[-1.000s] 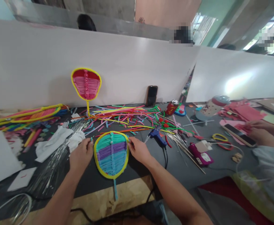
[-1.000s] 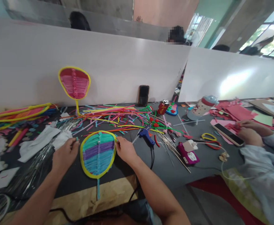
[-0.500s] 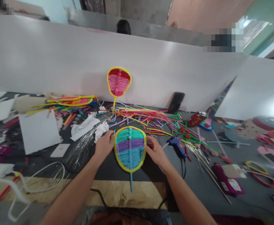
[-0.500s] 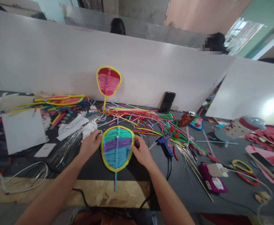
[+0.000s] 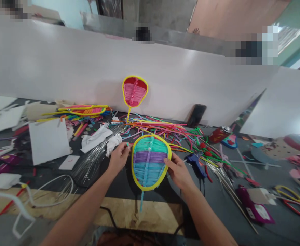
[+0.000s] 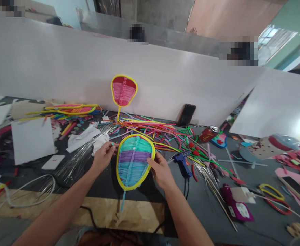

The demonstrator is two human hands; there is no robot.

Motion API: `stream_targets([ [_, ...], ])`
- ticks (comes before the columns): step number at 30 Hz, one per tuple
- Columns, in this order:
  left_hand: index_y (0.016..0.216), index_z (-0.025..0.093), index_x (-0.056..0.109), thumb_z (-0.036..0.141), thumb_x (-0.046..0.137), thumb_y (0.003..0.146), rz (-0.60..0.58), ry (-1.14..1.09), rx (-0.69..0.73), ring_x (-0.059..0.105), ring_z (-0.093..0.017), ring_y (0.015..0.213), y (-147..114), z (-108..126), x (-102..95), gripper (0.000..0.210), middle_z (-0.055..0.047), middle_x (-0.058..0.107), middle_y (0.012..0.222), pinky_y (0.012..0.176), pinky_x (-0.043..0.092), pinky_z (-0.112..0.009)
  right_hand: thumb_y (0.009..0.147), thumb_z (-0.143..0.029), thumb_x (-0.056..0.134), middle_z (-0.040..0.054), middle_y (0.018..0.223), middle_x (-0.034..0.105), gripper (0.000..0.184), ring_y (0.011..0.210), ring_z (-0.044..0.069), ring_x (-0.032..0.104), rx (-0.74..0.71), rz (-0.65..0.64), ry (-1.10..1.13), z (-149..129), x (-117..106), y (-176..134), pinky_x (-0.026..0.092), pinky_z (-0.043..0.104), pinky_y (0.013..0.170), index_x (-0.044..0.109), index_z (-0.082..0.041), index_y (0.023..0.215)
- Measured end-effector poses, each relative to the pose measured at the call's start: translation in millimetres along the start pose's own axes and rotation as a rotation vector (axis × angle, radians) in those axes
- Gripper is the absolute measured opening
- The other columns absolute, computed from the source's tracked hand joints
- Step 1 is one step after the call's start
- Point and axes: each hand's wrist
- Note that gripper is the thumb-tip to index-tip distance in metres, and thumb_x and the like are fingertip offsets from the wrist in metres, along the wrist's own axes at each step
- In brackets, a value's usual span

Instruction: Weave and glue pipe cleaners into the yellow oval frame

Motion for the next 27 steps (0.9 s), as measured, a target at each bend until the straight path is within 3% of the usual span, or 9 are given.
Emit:
stream_targets([
  [6,0.080,0.019,0.060,0.042,0.064,0.073,-0.007,-0.246,-0.141,0.057,-0.014,0.062,1,4,3.3,0.024,0.001,0.061,0.069,0.056,0.044,-0.023,0.070,-0.029,0.076,0.0000,0.093,0.071,0.029,0.083,0.017,0.065,-0.017,0.014,0.046,-9,-2,-2,0.051,0.032,0.079,0.065,-0.025,0.096],
  [14,0.077,0.017,0.056,0.046,0.069,0.068,-0.030,-0.438,-0.280,0.046,-0.008,0.047,3,12,1.3,0.033,0.005,0.056,0.058,0.046,0.032,-0.019,0.066,-0.030,0.078,-0.0011,0.086,0.071,0.034,0.081,0.018,0.065,0.032,-0.027,0.069,4,-11,3,0.052,0.032,0.076,0.065,-0.026,0.098],
  [22,0.074,0.017,0.054,0.046,0.070,0.068,0.053,-0.489,-0.316,0.046,-0.006,0.051,6,13,-4.4,0.033,0.005,0.059,0.061,0.049,0.035,-0.017,0.067,-0.030,0.077,-0.0003,0.086,0.070,0.034,0.082,0.019,0.065,0.087,-0.013,0.042,5,-18,4,0.052,0.033,0.076,0.064,-0.024,0.097],
  [27,0.075,0.018,0.053,0.051,0.066,0.070,-0.032,-0.546,-0.423,0.055,-0.012,0.055,-1,18,1.7,0.035,0.002,0.061,0.065,0.050,0.044,-0.022,0.068,-0.034,0.076,0.0011,0.091,0.070,0.036,0.085,0.021,0.065,0.086,-0.046,0.047,11,-12,1,0.052,0.035,0.077,0.062,-0.025,0.100],
])
Point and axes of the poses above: each hand's wrist, its own y-axis towards the middle knuckle, its own x-axis out of the palm, z = x × y
